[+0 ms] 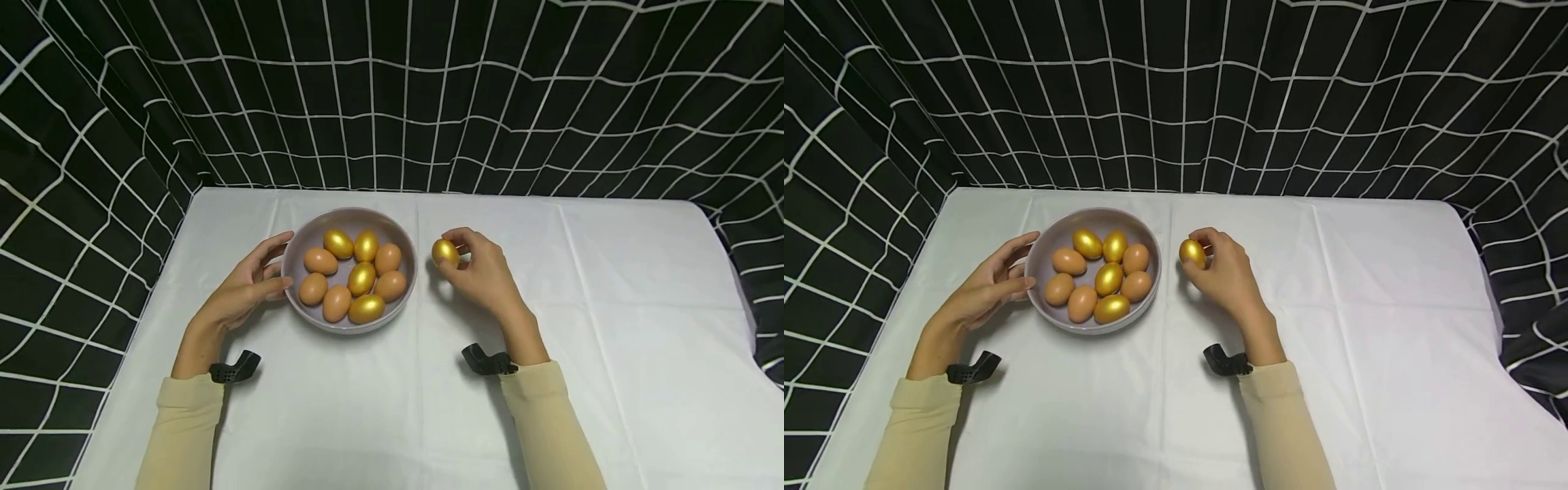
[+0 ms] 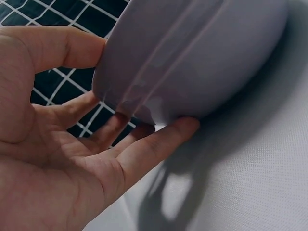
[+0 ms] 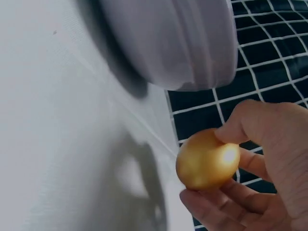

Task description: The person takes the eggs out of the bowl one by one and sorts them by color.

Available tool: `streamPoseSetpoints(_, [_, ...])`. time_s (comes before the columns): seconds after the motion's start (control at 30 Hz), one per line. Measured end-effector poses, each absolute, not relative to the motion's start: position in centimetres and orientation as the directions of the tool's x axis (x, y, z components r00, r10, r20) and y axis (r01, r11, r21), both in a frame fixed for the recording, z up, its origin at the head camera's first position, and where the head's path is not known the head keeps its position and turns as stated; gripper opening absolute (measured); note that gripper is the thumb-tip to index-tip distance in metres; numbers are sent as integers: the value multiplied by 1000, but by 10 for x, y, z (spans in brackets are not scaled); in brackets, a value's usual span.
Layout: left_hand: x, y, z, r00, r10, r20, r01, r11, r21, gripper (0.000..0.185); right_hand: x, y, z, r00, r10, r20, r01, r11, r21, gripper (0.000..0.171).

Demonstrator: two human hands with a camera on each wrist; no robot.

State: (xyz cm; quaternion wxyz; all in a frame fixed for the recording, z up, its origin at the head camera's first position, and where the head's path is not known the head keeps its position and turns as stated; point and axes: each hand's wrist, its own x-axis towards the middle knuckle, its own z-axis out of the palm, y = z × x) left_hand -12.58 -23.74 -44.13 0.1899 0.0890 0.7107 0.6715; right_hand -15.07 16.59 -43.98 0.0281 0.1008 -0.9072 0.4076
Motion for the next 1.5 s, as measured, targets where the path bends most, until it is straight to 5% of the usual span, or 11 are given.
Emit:
streamPoseSetpoints(0.43, [-127, -239, -439, -909, 393, -139, -120, 73, 990, 81, -155, 164, -448, -977, -153, 147, -211, 768, -604, 42])
streamPoseSetpoints(1.5, [-126, -237, -438, -903, 394, -171, -163, 55, 985, 83, -144, 168, -445, -989, -115, 95, -148, 815, -560, 52])
